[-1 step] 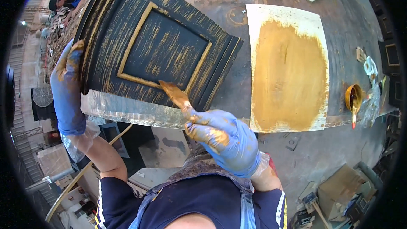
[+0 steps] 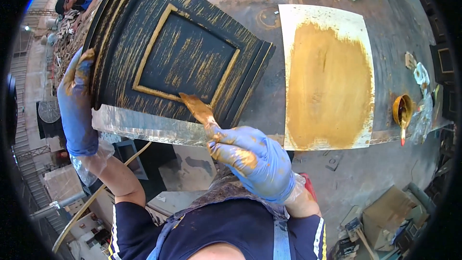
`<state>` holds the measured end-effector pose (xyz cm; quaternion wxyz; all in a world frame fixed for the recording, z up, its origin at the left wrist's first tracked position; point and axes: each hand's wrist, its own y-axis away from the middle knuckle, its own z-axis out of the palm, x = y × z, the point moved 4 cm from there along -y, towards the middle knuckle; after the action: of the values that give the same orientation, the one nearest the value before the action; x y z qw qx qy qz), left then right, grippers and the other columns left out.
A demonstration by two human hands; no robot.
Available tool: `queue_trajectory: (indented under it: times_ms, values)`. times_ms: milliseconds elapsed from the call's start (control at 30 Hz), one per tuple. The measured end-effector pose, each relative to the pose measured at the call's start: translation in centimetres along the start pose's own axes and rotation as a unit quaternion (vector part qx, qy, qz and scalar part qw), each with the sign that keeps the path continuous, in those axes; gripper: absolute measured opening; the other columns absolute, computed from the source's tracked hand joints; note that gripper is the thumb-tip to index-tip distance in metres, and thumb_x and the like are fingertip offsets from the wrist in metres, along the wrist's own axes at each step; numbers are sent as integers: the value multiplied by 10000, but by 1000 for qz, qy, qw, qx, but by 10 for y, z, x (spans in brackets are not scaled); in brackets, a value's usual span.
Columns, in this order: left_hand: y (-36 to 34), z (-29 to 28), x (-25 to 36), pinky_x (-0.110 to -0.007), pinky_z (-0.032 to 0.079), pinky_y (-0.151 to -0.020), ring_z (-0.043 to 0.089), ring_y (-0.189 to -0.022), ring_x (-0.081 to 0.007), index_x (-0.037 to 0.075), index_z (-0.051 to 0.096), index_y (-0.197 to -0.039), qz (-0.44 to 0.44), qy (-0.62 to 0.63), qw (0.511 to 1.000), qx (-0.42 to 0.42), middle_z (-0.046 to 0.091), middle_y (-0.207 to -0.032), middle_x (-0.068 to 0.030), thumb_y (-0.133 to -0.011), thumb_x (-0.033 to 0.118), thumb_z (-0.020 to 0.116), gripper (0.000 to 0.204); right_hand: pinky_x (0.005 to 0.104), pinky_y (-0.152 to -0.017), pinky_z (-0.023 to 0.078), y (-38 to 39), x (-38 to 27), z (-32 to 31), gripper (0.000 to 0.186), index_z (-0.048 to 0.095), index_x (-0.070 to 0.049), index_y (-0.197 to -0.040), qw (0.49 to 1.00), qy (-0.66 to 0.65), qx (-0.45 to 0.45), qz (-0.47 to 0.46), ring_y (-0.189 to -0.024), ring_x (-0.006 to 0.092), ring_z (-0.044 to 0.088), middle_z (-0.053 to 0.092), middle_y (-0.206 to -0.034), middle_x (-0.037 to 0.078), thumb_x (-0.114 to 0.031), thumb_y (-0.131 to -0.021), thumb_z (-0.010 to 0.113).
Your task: Staining a decorative wooden furniture piece with gold paint using a brush to highlight texture.
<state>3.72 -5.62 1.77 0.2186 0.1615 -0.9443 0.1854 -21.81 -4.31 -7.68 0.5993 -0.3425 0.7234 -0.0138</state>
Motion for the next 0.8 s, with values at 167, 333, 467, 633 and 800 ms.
queue_trajectory:
  times_ms: [167,333,467,633,800]
  values:
    - [8,3,6,-230,429,-692,535,-794,-126,10,491,-1060,-28,-1,1000,6,564,-911,-118,-818,260,455,350,295,-628,453,2,1,3,308,562,-98,-904,998,23,-52,6,-798,232,525,525,-979,58,-59,-600,591]
    - [9,4,10,-226,428,-696,531,-799,-121,-7,483,-1064,-35,35,999,8,563,-912,-111,-815,250,469,358,280,-632,451,4,0,-3,306,570,-125,-907,998,19,-52,18,-807,213,525,523,-993,37,-60,-608,586]
    - [12,5,14,-223,426,-702,527,-806,-113,-10,481,-1065,-31,10,999,13,563,-912,-108,-813,252,475,363,267,-622,452,1,0,-6,318,572,-149,-919,999,16,-44,18,-807,197,527,524,-992,21,-66,-613,593]
    - [13,5,16,-225,424,-709,524,-821,-122,-16,475,-1068,-25,25,999,14,556,-930,-111,-810,255,481,375,258,-603,450,0,-2,-3,327,570,-148,-910,998,27,-54,15,-778,186,536,525,-994,13,-62,-599,620]
    - [14,7,16,-242,418,-734,521,-840,-142,-31,467,-1068,-16,41,999,3,548,-951,-122,-809,317,467,434,244,-592,445,-4,0,-5,356,569,-145,-901,999,-15,8,34,-762,169,539,538,-973,18,-51,-568,653]
